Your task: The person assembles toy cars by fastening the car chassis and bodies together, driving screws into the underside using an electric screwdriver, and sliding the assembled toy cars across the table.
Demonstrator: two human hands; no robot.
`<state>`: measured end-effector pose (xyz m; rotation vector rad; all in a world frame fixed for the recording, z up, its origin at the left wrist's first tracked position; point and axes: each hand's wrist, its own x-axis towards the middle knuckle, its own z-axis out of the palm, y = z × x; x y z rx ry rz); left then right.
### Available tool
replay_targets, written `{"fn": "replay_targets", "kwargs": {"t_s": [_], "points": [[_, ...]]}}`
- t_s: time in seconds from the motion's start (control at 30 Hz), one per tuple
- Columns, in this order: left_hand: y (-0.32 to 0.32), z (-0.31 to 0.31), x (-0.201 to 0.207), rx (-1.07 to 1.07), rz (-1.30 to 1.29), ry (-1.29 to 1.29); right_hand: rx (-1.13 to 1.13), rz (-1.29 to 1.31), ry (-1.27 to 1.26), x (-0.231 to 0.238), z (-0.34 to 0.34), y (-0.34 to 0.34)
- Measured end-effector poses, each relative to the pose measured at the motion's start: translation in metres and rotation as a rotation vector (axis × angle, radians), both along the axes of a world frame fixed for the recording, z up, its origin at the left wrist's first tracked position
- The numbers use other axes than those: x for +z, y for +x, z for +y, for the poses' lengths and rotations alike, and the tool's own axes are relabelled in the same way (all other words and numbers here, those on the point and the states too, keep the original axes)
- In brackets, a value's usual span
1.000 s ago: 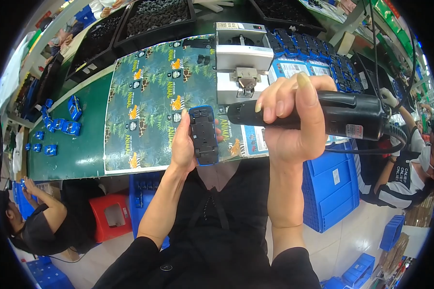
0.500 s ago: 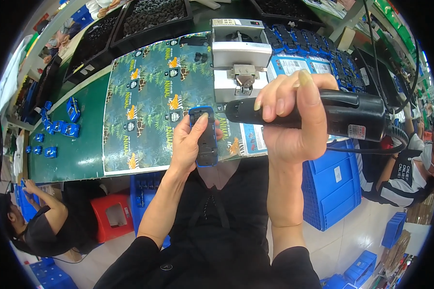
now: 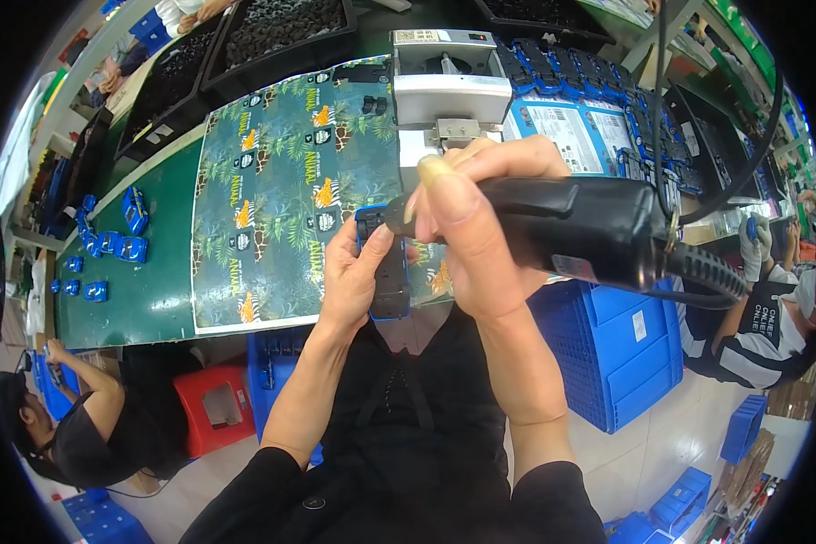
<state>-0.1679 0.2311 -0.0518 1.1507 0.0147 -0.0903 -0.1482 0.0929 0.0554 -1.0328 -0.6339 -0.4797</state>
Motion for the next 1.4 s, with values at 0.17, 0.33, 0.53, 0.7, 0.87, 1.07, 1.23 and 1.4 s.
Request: {"fn": "replay_targets", "kwargs": {"t_s": [0.17,0.33,0.53,0.7,0.87,1.07,1.23,1.4], "points": [[0.0,-0.004,-0.001,0.048,-0.054,0.042,-0.047,0.027,-0.104,-0.006,0.006,0.004],[0.0,-0.01,-0.012,0.085,-0.165,0.183,-0.102,0.006,-0.345,-0.008,0.01,0.003],[-0.002,-0.004,0.0,0.067,-0.21,0.326,0.032,0.013,-0.253,-0.013,0.008,0.001],[-0.004,-0.006,0.0,0.08,-0.219,0.261,0.001,0.032,-0.224,-0.013,0.007,-0.011],[-0.004,-0.007,0.003,0.064,-0.188,0.275,0.056,0.082,-0.03,-0.018,0.006,-0.013],[-0.003,-0.005,-0.004,0.014,-0.261,0.183,0.01,-0.047,-0.153,-0.015,-0.001,-0.001],[0.014,0.019,0.002,0.117,0.117,-0.32,-0.008,-0.154,0.037,0.021,-0.036,0.011],[0.019,0.026,0.006,0.128,0.148,-0.476,-0.251,0.001,-0.076,0.022,-0.042,0.045]]}}
